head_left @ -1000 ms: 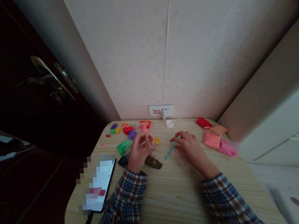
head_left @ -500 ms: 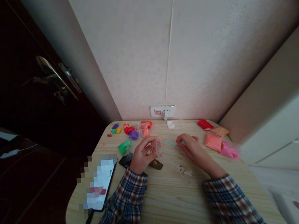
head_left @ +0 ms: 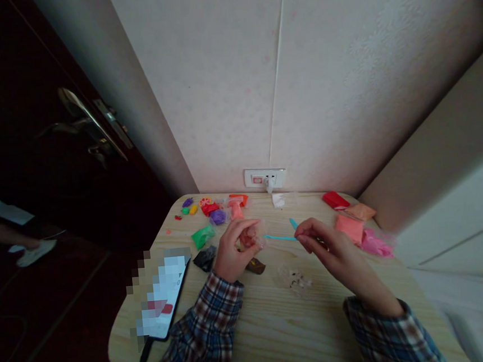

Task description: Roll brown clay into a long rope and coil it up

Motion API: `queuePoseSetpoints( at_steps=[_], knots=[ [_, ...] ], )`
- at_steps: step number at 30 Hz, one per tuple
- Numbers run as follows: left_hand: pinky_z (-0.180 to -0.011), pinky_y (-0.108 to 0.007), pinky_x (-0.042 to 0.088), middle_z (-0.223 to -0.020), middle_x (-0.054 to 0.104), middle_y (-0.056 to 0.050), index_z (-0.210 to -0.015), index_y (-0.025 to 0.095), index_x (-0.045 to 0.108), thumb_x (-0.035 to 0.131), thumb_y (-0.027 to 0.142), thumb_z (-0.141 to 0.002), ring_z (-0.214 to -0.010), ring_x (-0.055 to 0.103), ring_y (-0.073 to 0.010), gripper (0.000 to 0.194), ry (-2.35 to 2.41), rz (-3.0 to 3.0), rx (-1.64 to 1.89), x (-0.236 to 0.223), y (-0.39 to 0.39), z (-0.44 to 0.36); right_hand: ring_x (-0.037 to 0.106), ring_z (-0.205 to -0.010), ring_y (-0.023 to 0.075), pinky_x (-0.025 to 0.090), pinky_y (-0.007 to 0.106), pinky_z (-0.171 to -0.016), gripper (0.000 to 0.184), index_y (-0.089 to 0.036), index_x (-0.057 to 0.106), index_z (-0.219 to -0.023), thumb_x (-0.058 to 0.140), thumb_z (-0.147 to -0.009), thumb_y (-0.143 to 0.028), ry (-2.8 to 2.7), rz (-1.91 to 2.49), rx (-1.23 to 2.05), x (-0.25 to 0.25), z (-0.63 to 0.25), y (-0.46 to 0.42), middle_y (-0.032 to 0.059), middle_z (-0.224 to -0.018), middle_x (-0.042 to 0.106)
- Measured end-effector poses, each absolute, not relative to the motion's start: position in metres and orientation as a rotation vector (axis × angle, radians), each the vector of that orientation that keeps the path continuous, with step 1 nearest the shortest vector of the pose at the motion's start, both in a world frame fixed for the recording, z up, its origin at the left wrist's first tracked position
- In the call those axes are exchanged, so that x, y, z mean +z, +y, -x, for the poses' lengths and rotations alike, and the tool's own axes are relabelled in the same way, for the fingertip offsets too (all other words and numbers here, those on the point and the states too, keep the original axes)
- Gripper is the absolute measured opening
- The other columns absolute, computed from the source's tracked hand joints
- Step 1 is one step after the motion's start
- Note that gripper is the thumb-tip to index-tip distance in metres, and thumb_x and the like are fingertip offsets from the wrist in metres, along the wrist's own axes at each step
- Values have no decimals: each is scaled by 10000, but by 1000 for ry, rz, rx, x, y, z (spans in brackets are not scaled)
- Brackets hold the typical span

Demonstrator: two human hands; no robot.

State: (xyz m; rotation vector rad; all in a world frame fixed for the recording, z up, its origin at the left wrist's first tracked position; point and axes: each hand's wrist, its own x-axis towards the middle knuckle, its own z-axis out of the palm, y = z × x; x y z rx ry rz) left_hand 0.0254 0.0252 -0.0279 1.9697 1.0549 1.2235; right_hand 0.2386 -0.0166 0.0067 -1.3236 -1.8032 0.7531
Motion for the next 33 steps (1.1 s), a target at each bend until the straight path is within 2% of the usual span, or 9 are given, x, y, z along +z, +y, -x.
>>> queuePoseSetpoints(
  at_steps=[8, 14, 19, 27, 33],
  knots=[
    [-843, -312, 422, -1009, 578, -52, -1060, 183, 584, 637, -1, -633, -953, 541, -183, 468, 1099, -2013, 1227, -24, 23, -26, 456, -512, 117, 323, 226, -452, 150, -206, 508, -789, 441, -880, -304, -1781, 1359, 681, 11, -242, -19, -18, -598, 508],
    [-780, -302, 436, -911, 579, -37, -937, 172, 598, 695, 67, -627, -883, 546, -181, 341, 1110, -2050, 1247, -24, 24, -28, 483, -535, 122, 348, 224, -479, 148, -201, 508, -784, 441, -878, -294, -1828, 1388, 697, 11, -239, -19, -6, -631, 545],
    [-666, -260, 442, -782, 529, -6, -812, 167, 592, 684, 99, -655, -749, 536, -150, 195, 1026, -2022, 1262, -25, 21, -32, 504, -568, 127, 366, 224, -511, 147, -201, 509, -790, 440, -885, -289, -1854, 1374, 763, 8, -234, -17, -7, -650, 552],
    [-563, -229, 435, -824, 545, -22, -840, 165, 617, 694, 138, -652, -675, 528, -130, 205, 1048, -1964, 1191, -24, 18, -36, 488, -545, 125, 337, 230, -502, 147, -203, 500, -785, 432, -894, -274, -1892, 1374, 781, 4, -229, -17, -20, -622, 538],
    [-662, -276, 460, -836, 574, -47, -858, 153, 633, 723, 199, -647, -779, 561, -173, 234, 956, -1978, 1143, -26, 17, -39, 473, -550, 119, 322, 231, -502, 113, -201, 494, -792, 452, -883, -254, -1892, 1310, 853, 1, -219, -16, -25, -623, 526]
  ],
)
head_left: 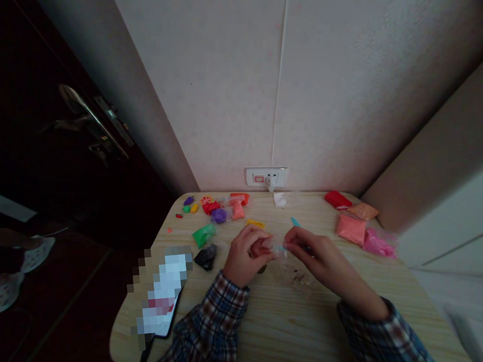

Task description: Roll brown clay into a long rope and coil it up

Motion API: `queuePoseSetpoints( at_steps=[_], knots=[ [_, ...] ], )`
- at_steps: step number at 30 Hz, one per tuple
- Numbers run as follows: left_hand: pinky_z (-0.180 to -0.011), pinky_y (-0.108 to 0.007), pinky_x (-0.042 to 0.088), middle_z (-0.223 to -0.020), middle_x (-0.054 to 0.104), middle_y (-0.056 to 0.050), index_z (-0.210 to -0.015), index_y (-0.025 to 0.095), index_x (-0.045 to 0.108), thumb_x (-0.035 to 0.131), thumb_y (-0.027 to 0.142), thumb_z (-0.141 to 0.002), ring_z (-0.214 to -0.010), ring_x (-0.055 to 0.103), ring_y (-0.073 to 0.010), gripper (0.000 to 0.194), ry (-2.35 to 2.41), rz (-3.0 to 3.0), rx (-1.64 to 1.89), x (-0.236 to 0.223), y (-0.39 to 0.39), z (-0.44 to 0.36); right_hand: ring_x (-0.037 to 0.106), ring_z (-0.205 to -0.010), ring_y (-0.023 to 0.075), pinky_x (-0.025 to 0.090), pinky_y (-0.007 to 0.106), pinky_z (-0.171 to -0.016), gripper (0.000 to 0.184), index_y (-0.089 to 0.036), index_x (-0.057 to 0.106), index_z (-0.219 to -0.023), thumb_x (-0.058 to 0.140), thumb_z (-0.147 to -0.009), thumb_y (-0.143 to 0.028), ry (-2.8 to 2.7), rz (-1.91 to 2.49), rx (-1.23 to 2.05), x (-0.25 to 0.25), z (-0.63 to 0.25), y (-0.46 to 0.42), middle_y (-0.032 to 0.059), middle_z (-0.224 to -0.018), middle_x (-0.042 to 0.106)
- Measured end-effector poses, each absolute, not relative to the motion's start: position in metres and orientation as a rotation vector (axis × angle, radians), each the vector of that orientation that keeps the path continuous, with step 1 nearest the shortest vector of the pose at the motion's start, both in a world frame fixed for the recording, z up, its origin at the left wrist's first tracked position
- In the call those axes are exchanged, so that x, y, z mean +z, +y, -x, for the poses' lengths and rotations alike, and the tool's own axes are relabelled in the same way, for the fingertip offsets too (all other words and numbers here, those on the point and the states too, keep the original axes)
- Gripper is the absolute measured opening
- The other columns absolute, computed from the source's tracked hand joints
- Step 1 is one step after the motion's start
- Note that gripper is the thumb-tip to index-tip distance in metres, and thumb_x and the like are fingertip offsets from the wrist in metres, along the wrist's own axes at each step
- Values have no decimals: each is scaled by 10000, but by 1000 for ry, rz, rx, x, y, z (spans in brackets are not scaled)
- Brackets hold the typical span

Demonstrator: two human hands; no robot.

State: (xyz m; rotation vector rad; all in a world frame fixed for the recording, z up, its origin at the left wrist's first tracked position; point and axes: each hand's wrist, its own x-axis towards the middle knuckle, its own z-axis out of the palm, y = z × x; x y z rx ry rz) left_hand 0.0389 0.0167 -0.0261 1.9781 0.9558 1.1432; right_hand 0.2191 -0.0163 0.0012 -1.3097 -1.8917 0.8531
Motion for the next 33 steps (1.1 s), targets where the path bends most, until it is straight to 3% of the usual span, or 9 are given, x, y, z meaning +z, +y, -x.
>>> queuePoseSetpoints(
  at_steps=[10, 23, 33],
  knots=[
    [-620, -246, 429, -726, 538, -27, -805, 139, 623, 698, 437, -673, -694, 512, -147, 335, 929, -1829, 1110, -25, 17, -37, 380, -543, 105, 291, 234, -507, 161, -194, 485, -766, 469, -869, -317, -1522, 1144, 1184, -5, -221, -15, -53, -590, 396],
    [-675, -247, 462, -811, 648, -43, -887, 133, 624, 710, 340, -678, -742, 584, -160, 307, 1102, -1707, 1093, -26, 17, -35, 382, -530, 108, 292, 243, -498, 162, -198, 476, -774, 478, -855, -339, -1450, 1236, 1061, -12, -217, -14, -54, -568, 401],
    [-712, -272, 465, -852, 636, -59, -964, 142, 621, 613, 483, -734, -795, 590, -188, 412, 922, -1758, 947, -25, 15, -34, 397, -521, 107, 298, 233, -487, 168, -196, 504, -760, 449, -879, -301, -1687, 1240, 1021, -4, -219, -19, -45, -568, 430]
  ],
)
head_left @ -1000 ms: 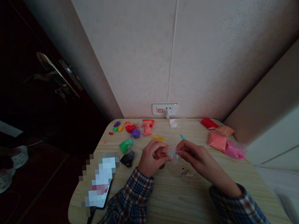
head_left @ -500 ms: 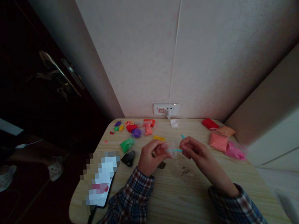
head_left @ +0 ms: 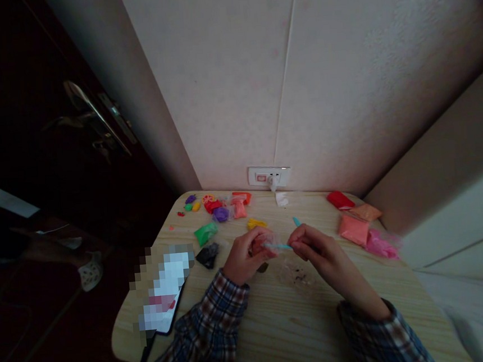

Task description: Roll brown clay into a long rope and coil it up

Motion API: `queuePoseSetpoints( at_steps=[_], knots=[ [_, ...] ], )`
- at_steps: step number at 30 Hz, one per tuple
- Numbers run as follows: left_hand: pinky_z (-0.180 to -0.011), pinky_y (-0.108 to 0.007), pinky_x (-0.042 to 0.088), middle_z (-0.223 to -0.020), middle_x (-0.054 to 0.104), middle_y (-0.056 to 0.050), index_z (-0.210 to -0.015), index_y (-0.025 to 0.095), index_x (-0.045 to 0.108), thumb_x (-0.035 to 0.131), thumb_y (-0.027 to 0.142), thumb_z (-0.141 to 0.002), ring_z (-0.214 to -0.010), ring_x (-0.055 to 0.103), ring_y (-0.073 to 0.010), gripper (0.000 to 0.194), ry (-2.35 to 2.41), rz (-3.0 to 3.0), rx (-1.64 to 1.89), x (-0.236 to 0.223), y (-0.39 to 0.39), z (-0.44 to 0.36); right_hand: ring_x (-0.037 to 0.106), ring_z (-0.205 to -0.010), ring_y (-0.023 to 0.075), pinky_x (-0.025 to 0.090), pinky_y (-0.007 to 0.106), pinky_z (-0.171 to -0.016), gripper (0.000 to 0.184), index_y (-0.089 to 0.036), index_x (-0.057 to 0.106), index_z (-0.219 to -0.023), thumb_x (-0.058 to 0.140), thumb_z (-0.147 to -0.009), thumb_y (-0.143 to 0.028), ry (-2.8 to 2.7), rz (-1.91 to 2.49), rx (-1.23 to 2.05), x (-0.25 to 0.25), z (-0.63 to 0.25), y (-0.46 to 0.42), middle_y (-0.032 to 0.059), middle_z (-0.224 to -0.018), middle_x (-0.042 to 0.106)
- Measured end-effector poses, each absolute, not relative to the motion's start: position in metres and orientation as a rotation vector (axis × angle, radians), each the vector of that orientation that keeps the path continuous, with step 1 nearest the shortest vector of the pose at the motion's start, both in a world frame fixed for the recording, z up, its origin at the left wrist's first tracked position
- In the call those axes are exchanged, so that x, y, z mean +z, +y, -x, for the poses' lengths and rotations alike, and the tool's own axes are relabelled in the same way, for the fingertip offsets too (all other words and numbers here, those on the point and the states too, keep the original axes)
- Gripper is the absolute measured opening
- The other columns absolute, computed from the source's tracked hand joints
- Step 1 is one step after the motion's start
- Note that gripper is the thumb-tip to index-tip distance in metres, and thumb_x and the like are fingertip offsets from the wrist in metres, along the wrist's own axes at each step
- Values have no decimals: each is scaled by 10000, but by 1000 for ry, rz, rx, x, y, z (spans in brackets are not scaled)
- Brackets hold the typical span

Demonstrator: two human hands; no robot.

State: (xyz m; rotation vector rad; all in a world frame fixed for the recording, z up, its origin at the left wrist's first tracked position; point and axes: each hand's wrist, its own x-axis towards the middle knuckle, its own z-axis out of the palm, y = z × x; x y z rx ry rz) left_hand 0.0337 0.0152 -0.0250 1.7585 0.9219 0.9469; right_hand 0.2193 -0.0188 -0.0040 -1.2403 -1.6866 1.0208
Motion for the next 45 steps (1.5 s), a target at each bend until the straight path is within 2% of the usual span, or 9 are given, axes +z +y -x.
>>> queuePoseSetpoints(
  at_steps=[5, 11, 19, 23, 25, 30, 33, 39, 45],
  knots=[
    [-683, -257, 461, -841, 660, -43, -964, 143, 636, 678, 412, -688, -765, 598, -177, 388, 902, -1808, 842, -19, 15, -31, 456, -549, 117, 334, 230, -512, 142, -202, 538, -783, 459, -884, -265, -1843, 1238, 872, 2, -223, -20, -30, -610, 503],
    [-694, -253, 457, -854, 677, -40, -950, 150, 648, 713, 364, -658, -763, 605, -173, 368, 905, -1853, 793, -17, 14, -33, 563, -713, 157, 419, 254, -626, 104, -208, 560, -815, 475, -876, -211, -1928, 1164, 725, 3, -224, -21, 24, -765, 609],
    [-655, -233, 447, -854, 670, -33, -997, 156, 642, 714, 360, -657, -724, 587, -155, 403, 942, -1921, 738, -20, 15, -36, 541, -725, 166, 433, 281, -642, 100, -216, 522, -800, 475, -870, -162, -1987, 1210, 607, 0, -216, -22, 27, -760, 570],
    [-560, -210, 415, -672, 606, 22, -1016, 159, 642, 706, 344, -656, -591, 528, -118, 410, 1109, -1906, 755, -21, 15, -36, 512, -735, 167, 415, 279, -644, 132, -213, 497, -783, 451, -880, -137, -2016, 1221, 521, -1, -214, -23, 29, -764, 546],
    [-560, -208, 418, -642, 582, 33, -1023, 158, 639, 711, 331, -652, -573, 515, -110, 415, 1157, -1905, 782, -22, 15, -35, 497, -732, 167, 403, 277, -644, 146, -211, 488, -771, 443, -889, -137, -2026, 1222, 462, 0, -214, -23, 27, -756, 536],
    [-662, -232, 460, -792, 657, -9, -1009, 165, 636, 721, 296, -649, -691, 584, -142, 393, 1168, -1928, 871, -22, 15, -36, 467, -710, 176, 384, 292, -640, 161, -210, 493, -754, 440, -894, -153, -2037, 1237, 302, 1, -217, -24, 27, -723, 534],
    [-677, -245, 463, -823, 674, -29, -1008, 152, 637, 721, 275, -650, -717, 601, -160, 388, 1193, -1932, 915, -20, 14, -35, 498, -723, 181, 397, 296, -647, 141, -210, 525, -780, 448, -897, -199, -1963, 1276, 274, 2, -218, -25, 36, -743, 561],
    [-659, -245, 463, -824, 686, -32, -1028, 150, 633, 702, 258, -662, -712, 612, -165, 388, 1177, -1908, 920, -19, 13, -34, 553, -727, 171, 432, 282, -649, 99, -203, 562, -889, 470, -893, -239, -1855, 1340, 458, 1, -218, -25, 41, -805, 603],
    [-756, -259, 460, -924, 697, -68, -1004, 138, 650, 733, 311, -644, -826, 627, -190, 408, 992, -1908, 851, -16, 14, -35, 552, -763, 177, 434, 287, -680, 113, -205, 569, -824, 477, -888, -221, -1920, 1250, 498, 0, -219, -22, 35, -779, 600]
  ],
)
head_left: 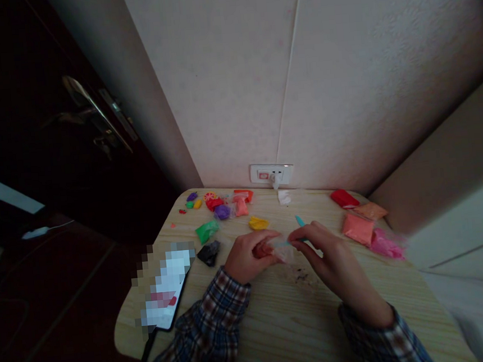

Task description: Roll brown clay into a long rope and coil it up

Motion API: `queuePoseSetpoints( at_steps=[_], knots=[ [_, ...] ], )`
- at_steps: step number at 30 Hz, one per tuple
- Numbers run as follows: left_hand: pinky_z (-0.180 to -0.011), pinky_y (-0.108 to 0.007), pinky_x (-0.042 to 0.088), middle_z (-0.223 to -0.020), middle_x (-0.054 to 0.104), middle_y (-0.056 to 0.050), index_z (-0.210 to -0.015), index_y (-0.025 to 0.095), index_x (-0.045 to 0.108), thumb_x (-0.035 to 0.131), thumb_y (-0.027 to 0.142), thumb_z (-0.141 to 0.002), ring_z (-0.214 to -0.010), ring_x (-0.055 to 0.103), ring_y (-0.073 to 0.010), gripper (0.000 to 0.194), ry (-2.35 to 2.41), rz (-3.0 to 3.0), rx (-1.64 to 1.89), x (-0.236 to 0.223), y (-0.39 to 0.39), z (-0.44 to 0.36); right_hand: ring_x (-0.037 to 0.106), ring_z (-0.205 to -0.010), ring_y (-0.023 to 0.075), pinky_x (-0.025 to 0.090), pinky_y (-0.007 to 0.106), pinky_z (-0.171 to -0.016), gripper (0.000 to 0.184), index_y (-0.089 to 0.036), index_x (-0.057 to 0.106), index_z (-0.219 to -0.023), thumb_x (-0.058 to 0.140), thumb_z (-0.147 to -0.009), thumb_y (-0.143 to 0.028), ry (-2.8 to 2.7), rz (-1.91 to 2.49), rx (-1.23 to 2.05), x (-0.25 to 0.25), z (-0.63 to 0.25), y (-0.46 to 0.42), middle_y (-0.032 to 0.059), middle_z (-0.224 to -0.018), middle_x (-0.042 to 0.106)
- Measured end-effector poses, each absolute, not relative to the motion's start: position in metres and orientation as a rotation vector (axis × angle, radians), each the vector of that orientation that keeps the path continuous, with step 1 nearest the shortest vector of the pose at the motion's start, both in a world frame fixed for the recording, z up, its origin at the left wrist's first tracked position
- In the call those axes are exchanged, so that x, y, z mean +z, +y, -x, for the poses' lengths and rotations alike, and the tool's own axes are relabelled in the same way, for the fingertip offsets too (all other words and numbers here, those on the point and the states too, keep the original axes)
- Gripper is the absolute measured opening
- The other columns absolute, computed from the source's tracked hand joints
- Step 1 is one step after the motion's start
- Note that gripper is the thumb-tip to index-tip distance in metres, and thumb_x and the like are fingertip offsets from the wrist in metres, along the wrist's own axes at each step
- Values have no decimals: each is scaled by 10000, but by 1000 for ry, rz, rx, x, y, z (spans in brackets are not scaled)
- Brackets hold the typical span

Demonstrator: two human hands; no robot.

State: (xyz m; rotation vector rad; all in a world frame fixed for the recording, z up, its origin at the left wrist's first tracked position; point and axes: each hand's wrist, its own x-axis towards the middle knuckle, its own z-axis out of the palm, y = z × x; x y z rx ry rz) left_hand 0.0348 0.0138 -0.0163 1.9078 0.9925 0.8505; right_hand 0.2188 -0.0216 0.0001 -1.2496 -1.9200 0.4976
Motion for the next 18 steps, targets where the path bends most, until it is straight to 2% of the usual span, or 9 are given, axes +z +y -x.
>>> queuePoseSetpoints(
  at_steps=[4, 7, 11, 14, 18],
  knots=[
    [-703, -246, 453, -901, 686, -57, -974, 135, 658, 739, 371, -631, -776, 604, -173, 425, 917, -1868, 831, -15, 15, -35, 552, -730, 170, 430, 272, -645, 108, -203, 578, -818, 489, -877, -218, -1887, 1246, 564, 0, -220, -22, 33, -769, 598],
    [-682, -237, 434, -887, 663, -45, -1006, 134, 643, 739, 445, -609, -757, 575, -161, 514, 881, -1832, 811, -16, 15, -34, 537, -675, 154, 417, 254, -606, 97, -203, 581, -819, 498, -867, -223, -1825, 1265, 634, -2, -218, -22, 20, -746, 593],
    [-567, -214, 367, -809, 618, -39, -1040, 117, 619, 643, 618, -619, -630, 489, -122, 655, 851, -1779, 783, -18, 14, -34, 503, -622, 140, 398, 241, -578, 98, -207, 579, -801, 499, -853, -226, -1755, 1266, 731, -4, -211, -23, 2, -699, 573],
    [-509, -206, 293, -713, 550, -12, -1035, 104, 604, 560, 697, -631, -566, 400, -97, 719, 814, -1736, 802, -20, 13, -34, 497, -615, 138, 393, 244, -581, 98, -203, 575, -794, 494, -840, -232, -1697, 1257, 821, -6, -205, -23, -1, -687, 567],
    [-468, -208, 211, -603, 412, 45, -1006, 104, 582, 546, 704, -638, -512, 312, -76, 705, 785, -1694, 824, -24, 12, -35, 504, -617, 136, 388, 245, -573, 136, -195, 565, -779, 484, -835, -287, -1629, 1215, 983, -10, -202, -22, -1, -682, 559]
  ],
)
